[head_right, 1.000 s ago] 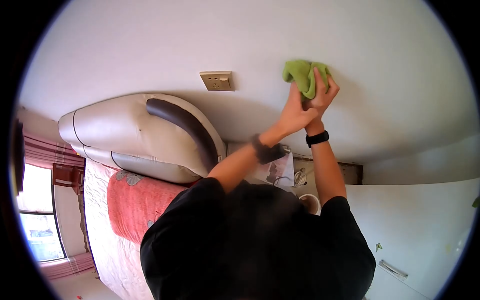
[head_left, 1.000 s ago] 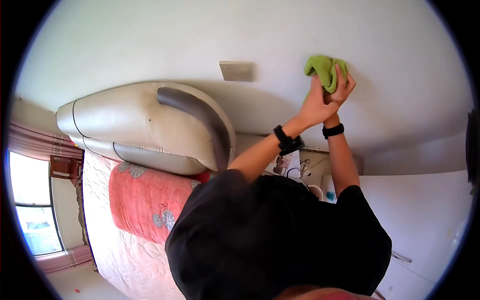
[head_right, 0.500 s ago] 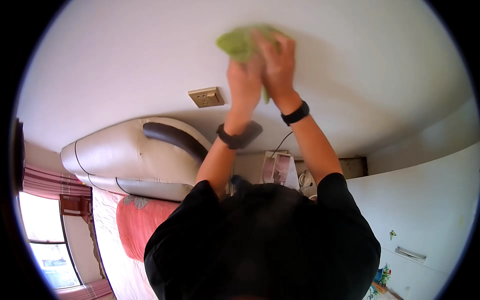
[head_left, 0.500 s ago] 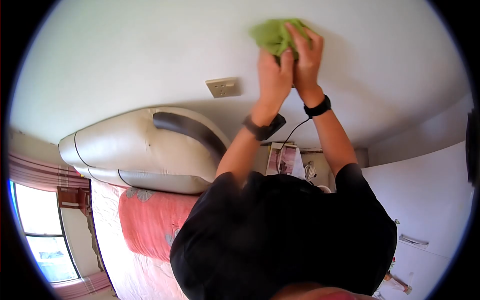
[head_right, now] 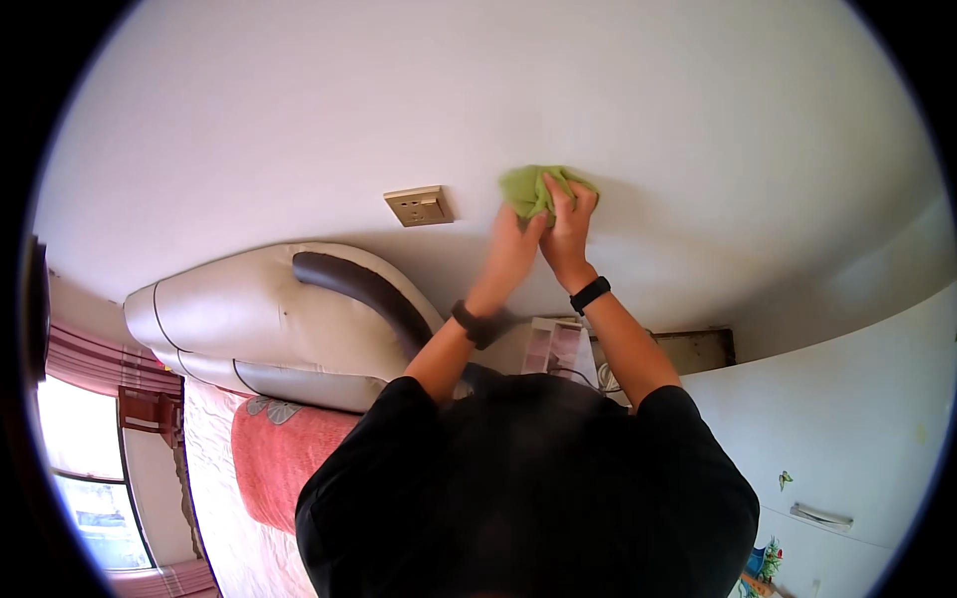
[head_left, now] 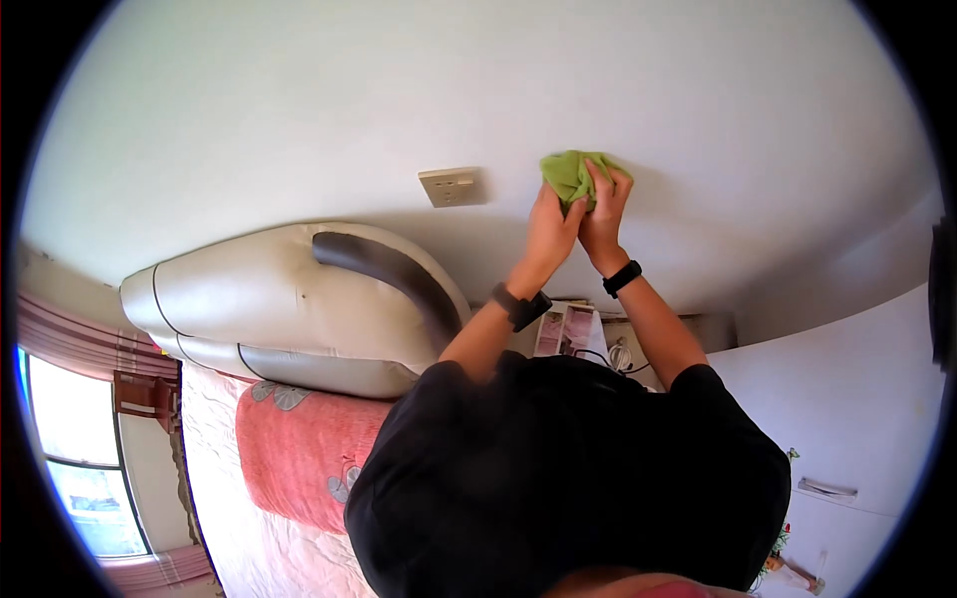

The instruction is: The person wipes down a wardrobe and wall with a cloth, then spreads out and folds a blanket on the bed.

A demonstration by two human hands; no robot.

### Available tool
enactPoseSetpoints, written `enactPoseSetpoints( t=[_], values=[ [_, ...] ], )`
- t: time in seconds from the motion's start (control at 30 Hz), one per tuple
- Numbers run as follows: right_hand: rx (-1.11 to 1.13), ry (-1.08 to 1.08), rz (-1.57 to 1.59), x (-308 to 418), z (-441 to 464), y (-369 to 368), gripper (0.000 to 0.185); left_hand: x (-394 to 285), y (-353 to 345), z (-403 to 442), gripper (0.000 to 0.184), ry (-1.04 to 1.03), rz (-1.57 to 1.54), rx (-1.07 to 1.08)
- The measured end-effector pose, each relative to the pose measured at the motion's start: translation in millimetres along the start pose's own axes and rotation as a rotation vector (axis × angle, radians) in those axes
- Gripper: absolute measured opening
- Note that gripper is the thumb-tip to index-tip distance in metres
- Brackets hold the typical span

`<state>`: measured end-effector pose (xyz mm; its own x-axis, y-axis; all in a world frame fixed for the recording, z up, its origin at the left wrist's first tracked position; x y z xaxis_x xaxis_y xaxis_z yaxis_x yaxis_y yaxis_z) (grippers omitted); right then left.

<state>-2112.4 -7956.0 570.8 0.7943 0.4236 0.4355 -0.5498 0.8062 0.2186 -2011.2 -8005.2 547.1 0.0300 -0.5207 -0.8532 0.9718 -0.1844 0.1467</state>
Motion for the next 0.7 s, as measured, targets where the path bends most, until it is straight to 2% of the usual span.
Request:
enactPoseSetpoints(
  t=[0.27, 0.3, 0.4, 0.47, 0.57, 0.7],
  values=[
    [0.055, 0.231, 0.232, 112.6, 100.7, -33.5, 0.055, -95.7, 107.2, 41.0, 0.039, -0.177, 0.015, -0.375],
    [0.055, 0.242, 0.247, 118.8, 101.7, -37.0, 0.055, -96.5, 116.1, 41.8, 0.040, -0.112, -0.022, -0.385],
    [0.066, 0.281, 0.258, 125.3, 95.0, -45.5, 0.056, -96.2, 124.3, 35.6, 0.039, -0.131, 0.012, -0.392],
    [0.087, 0.312, 0.214, 111.3, 77.7, -50.5, 0.058, -78.0, 116.5, 29.9, 0.041, -0.077, 0.083, -0.310],
    [0.161, 0.265, 0.181, 86.5, 51.0, -50.8, 0.060, -52.1, 101.1, 16.3, 0.044, -0.065, 0.201, -0.265],
    [0.223, 0.187, 0.187, 53.3, 23.5, -33.3, 0.064, -30.5, 67.7, 4.0, 0.046, 0.088, 0.156, -0.134]
  ],
)
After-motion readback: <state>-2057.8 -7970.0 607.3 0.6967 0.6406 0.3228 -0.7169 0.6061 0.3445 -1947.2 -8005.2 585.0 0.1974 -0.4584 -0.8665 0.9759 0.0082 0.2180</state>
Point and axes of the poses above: each hand's wrist, its own z-axis towards the middle knuckle, its own y-axis out of the back of the hand, x = y × z, the point moved 9 cm from there along z, towards the middle knuckle, and after that the axes turned 2 degrees about -y, right-handed, at the moved point
